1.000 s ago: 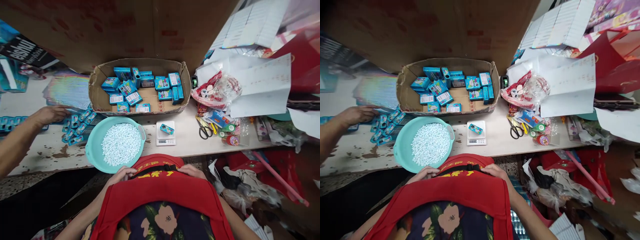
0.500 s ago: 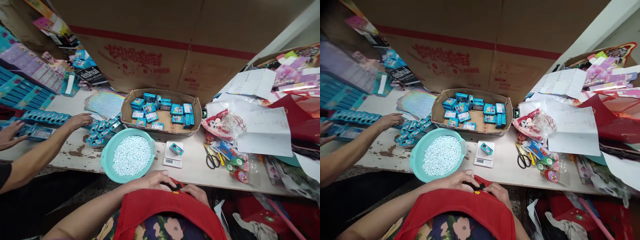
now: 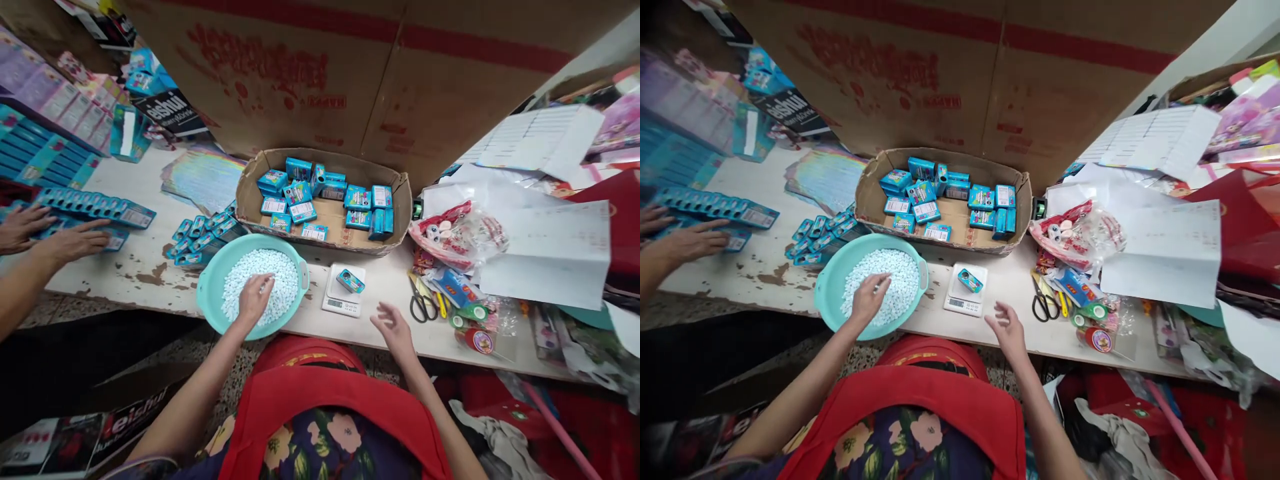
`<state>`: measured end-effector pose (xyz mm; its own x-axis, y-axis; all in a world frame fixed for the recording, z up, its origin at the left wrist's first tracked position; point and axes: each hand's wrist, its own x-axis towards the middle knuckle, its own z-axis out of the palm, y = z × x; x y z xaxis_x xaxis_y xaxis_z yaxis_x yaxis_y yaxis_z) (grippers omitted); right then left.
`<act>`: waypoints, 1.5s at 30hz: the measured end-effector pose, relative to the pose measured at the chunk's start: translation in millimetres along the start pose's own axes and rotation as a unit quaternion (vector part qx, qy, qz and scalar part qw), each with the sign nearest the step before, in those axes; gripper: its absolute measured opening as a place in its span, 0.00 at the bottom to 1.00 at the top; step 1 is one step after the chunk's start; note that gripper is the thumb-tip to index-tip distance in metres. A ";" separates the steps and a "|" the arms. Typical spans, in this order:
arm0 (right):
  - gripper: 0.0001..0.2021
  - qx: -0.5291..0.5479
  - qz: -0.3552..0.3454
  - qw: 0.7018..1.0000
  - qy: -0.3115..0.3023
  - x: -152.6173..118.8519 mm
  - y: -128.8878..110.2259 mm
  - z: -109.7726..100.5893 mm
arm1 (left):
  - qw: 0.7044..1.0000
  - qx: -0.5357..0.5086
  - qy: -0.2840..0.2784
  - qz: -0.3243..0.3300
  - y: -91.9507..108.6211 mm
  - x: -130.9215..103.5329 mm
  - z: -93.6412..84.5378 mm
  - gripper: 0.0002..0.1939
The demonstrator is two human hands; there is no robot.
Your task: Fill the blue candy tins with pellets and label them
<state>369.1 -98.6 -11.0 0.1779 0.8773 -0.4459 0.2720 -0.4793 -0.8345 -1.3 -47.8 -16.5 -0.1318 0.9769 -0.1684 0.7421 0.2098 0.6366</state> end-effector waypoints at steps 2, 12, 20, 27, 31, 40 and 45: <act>0.38 -0.014 -0.041 0.999 0.008 30.7 5.1 12.9 | 0.996 0.082 0.023 0.000 -21.0 9.2 8.0 0.20; 0.35 -0.115 -0.156 0.981 0.008 81.4 6.1 59.8 | 0.985 0.125 -0.114 -0.018 -36.6 19.4 46.6 0.14; 0.33 -0.109 -0.071 0.986 0.108 57.2 23.8 71.9 | 0.987 -0.044 -0.151 -0.023 -60.5 37.9 20.6 0.15; 0.34 -0.065 -0.046 0.982 0.173 58.0 7.5 93.4 | 0.916 -0.300 -0.268 -0.002 -59.7 39.8 -21.2 0.23; 0.36 -0.046 -0.040 0.980 0.190 56.0 6.1 97.3 | 0.899 -0.328 -0.274 -0.096 -56.9 43.1 -21.2 0.24; 0.27 -0.024 -0.052 0.985 0.166 62.4 8.1 90.5 | 0.901 -0.308 -0.218 -0.216 -59.1 37.7 -4.1 0.21; 0.19 -0.091 -0.169 0.969 0.152 25.4 -27.3 95.8 | 0.924 -0.257 -0.248 -0.135 -13.8 36.5 -29.2 0.14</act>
<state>275.6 -60.6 -30.6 0.3132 0.9495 -0.0169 0.5202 -0.1865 -0.8334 -35.5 -13.9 -9.5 0.1450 0.7744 -0.6158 0.2994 0.5589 0.7733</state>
